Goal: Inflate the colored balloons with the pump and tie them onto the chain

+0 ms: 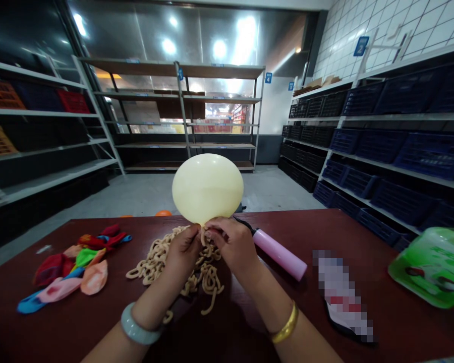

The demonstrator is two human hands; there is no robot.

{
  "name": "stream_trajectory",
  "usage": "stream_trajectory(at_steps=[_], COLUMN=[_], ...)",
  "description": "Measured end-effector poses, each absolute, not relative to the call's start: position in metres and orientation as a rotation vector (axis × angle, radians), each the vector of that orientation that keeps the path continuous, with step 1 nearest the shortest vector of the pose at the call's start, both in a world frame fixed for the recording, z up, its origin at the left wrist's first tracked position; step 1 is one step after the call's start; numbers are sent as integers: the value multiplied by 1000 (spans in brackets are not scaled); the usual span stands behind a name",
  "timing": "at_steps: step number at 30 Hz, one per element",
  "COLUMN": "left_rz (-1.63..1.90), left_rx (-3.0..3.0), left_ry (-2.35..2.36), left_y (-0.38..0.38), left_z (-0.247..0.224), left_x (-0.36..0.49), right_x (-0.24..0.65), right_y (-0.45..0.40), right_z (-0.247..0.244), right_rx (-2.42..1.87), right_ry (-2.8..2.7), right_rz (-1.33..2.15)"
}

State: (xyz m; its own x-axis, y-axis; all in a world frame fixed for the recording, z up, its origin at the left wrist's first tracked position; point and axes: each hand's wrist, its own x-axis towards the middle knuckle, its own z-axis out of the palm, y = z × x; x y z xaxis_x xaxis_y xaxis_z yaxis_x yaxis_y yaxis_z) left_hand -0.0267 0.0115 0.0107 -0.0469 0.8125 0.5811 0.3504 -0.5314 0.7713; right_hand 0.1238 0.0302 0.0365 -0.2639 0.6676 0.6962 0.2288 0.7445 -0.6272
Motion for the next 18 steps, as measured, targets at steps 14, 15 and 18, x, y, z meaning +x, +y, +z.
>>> stream_trajectory(at_steps=[14, 15, 18], left_rz=[1496, 1469, 1389], left_rx=[1336, 1272, 1109], left_ry=[1130, 1098, 1030], left_y=[15, 14, 9], left_z=[5, 5, 5], left_x=[-12, -9, 2], right_x=[113, 113, 114], right_y=[43, 44, 49], right_z=[20, 19, 15], right_rx=[-791, -798, -814], right_ry=[-1337, -1294, -1196], right_rz=[996, 1006, 1022])
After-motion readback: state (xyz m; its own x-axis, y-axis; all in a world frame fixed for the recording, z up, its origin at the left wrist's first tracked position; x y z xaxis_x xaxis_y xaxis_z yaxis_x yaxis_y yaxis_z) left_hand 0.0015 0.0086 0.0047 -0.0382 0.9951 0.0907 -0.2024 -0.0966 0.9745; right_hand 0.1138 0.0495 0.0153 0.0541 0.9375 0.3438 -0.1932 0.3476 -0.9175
